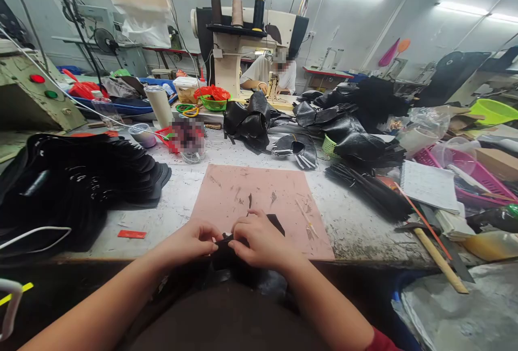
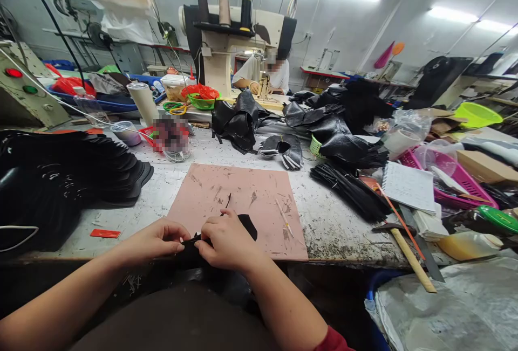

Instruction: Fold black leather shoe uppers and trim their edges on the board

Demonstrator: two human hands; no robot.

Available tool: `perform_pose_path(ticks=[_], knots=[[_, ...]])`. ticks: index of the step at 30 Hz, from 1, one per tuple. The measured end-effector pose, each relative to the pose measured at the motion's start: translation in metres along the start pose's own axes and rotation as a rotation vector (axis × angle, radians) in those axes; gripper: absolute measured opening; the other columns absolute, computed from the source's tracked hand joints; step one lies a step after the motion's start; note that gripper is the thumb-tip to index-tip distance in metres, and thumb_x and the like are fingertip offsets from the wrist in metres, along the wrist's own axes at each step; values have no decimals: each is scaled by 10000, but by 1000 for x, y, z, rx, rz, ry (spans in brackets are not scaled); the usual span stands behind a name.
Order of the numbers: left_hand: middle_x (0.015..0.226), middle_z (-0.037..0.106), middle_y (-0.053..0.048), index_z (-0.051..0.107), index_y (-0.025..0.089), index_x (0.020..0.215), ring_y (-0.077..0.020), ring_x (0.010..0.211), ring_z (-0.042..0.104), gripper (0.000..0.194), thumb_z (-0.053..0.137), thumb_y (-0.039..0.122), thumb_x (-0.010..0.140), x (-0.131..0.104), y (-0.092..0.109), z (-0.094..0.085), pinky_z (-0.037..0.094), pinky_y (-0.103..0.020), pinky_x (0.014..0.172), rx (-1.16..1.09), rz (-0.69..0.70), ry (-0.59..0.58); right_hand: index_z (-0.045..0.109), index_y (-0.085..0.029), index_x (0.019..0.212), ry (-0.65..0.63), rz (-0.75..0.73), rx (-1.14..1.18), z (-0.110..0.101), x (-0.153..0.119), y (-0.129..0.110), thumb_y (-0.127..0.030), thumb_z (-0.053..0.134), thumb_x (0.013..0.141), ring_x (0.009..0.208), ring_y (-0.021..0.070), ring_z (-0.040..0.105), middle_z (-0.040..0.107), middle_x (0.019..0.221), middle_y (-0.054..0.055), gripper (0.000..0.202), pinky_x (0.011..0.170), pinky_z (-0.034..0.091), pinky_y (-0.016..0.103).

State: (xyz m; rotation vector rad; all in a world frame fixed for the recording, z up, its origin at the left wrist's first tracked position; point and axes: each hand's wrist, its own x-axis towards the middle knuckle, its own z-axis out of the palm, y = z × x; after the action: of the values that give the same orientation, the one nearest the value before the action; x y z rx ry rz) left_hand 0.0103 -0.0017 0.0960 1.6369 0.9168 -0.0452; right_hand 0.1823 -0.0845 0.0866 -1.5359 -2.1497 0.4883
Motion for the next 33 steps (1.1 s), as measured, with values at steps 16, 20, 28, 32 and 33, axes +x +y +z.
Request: perform_pose_path(ticks=[16,20,28,32,33], knots=[[577,497,31,562,156,655,-136,585,448,179,493,320,635,7,2,0,327,-224,535,305,106,-52,562,-160,620,-12,-19,-56,0,2,2,-215,566,704,640,111,524,610,629,-17,100,926,242,345],[552,458,51,578,158,698,-124,555,421,197,512,323,613,9,0,0,306,-215,512,282,79,-33,566,-159,633,-34,-19,-57,-5,3,2,-199,552,718,663,111,534,620,648,-14,95,938,220,339],[559,428,56,608,170,748,-110,550,387,205,452,213,623,5,9,1,273,-199,491,445,138,-102,593,-152,683,-125,-28,-150,-3,6,-4,-202,500,785,692,127,539,627,683,15,147,888,260,339],[601,491,47,581,167,713,-114,581,429,157,463,188,612,7,11,3,285,-197,513,483,234,-185,600,-141,690,-162,-48,-199,-2,6,-7,-184,482,777,691,136,533,620,680,29,153,860,279,340],[602,494,45,574,166,693,-117,588,435,134,468,199,618,8,12,4,287,-198,519,480,247,-188,600,-141,687,-166,-59,-195,-2,6,-7,-176,480,767,683,133,527,618,675,27,149,852,283,334]])
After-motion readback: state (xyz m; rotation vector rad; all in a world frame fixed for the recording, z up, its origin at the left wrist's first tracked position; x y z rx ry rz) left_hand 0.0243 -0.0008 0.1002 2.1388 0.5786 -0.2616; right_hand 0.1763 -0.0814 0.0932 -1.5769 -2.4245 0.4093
